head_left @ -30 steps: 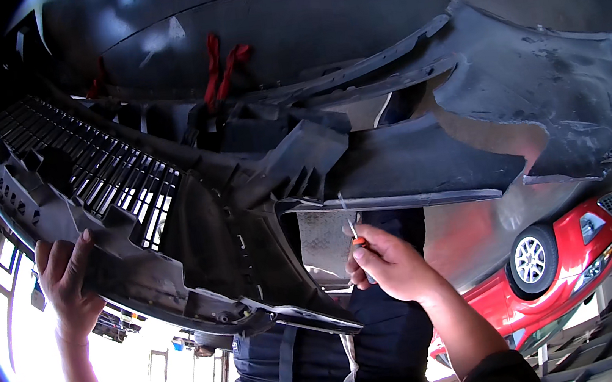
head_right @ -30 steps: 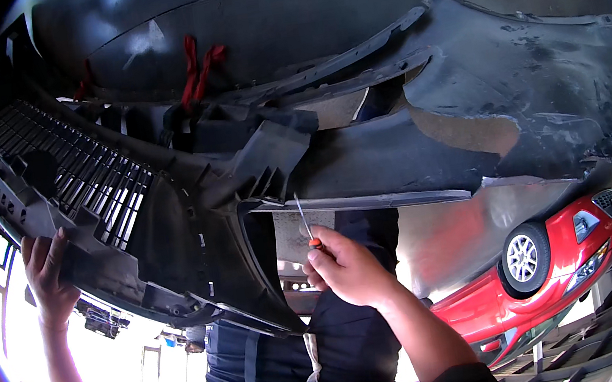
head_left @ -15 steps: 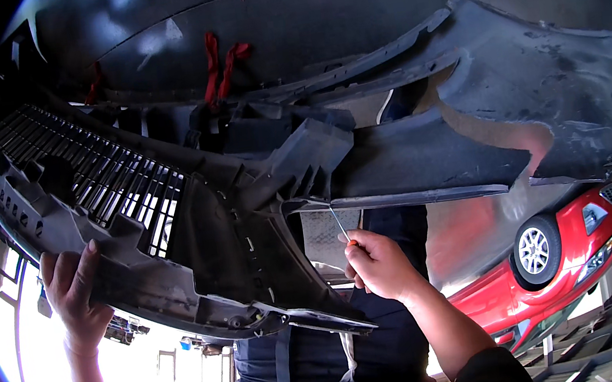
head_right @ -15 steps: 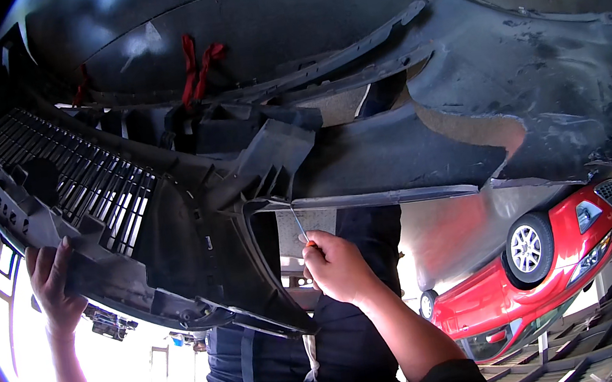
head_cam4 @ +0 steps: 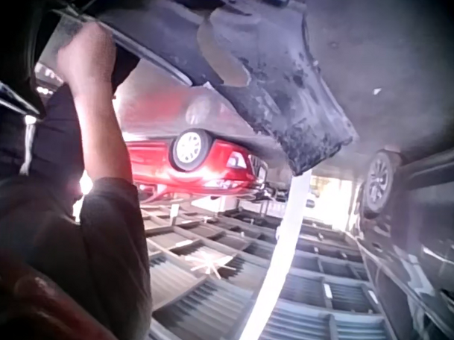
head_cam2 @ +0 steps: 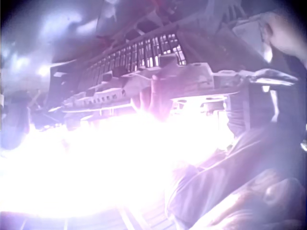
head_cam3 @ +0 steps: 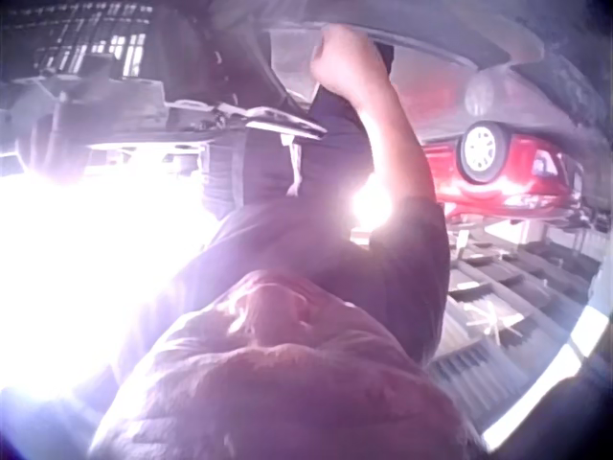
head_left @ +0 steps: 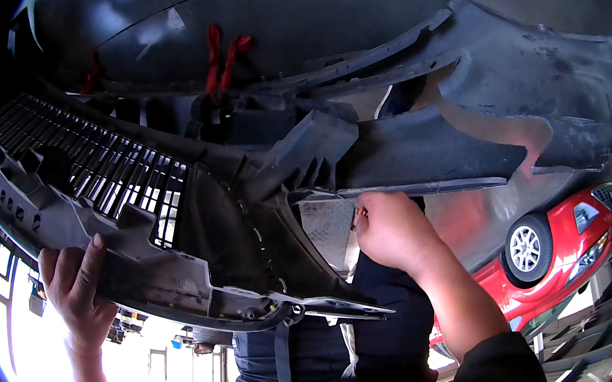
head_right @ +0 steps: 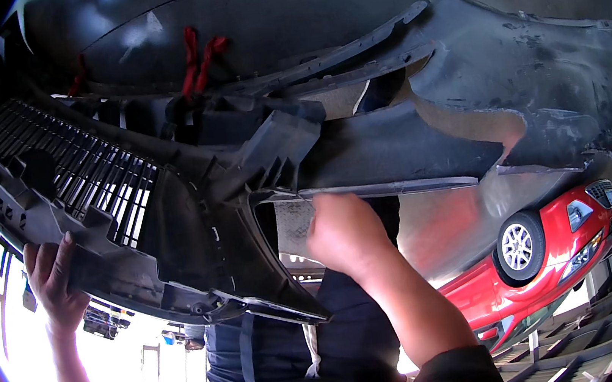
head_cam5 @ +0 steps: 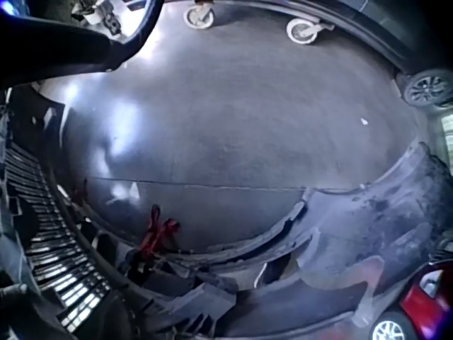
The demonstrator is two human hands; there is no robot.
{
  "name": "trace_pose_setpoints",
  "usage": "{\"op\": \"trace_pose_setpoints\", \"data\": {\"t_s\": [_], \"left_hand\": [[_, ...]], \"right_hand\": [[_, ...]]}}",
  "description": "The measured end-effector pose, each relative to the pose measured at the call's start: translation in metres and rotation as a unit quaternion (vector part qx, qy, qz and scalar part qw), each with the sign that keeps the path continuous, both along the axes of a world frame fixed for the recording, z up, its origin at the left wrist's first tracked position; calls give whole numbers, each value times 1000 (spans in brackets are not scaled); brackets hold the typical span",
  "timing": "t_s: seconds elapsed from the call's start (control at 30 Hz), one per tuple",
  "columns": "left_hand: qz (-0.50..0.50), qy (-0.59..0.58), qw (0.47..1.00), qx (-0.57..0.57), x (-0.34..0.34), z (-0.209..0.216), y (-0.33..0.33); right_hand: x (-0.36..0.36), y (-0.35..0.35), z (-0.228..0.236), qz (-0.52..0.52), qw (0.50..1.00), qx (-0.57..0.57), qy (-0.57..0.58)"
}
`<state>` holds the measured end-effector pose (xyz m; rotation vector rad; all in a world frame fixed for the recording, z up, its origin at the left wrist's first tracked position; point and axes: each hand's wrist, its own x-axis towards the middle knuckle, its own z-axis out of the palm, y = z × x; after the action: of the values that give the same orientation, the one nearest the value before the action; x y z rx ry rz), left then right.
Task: The person unclips and removes a grille from a car bumper using a screwdriver and hands, places it on a table, and detaches the emblem with the screwdriver. The person then unfastens and removes another grille insert from the bumper using the screwdriver and carries it away.
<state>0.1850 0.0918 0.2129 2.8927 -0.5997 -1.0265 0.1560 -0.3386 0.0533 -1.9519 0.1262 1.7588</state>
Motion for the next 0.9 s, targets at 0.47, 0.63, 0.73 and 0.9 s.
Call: {"op": "trace_pose_setpoints", "data": {"t_s": [0.47, 0.63, 0.73, 0.9], "left_hand": [[-18, -25, 999, -11, -9, -6, 11], [10, -9, 1000, -15, -3, 1, 11], [8, -20, 1000, -16, -3, 0, 7], [1, -41, 999, -15, 11, 3, -8]], "right_hand": [[22, 31, -38, 134, 987, 20, 87], [-10, 8, -27, -34, 996, 24, 78], [-44, 0, -23, -155, 986, 22, 48], [-75, -24, -14, -278, 954, 44, 106]]}}
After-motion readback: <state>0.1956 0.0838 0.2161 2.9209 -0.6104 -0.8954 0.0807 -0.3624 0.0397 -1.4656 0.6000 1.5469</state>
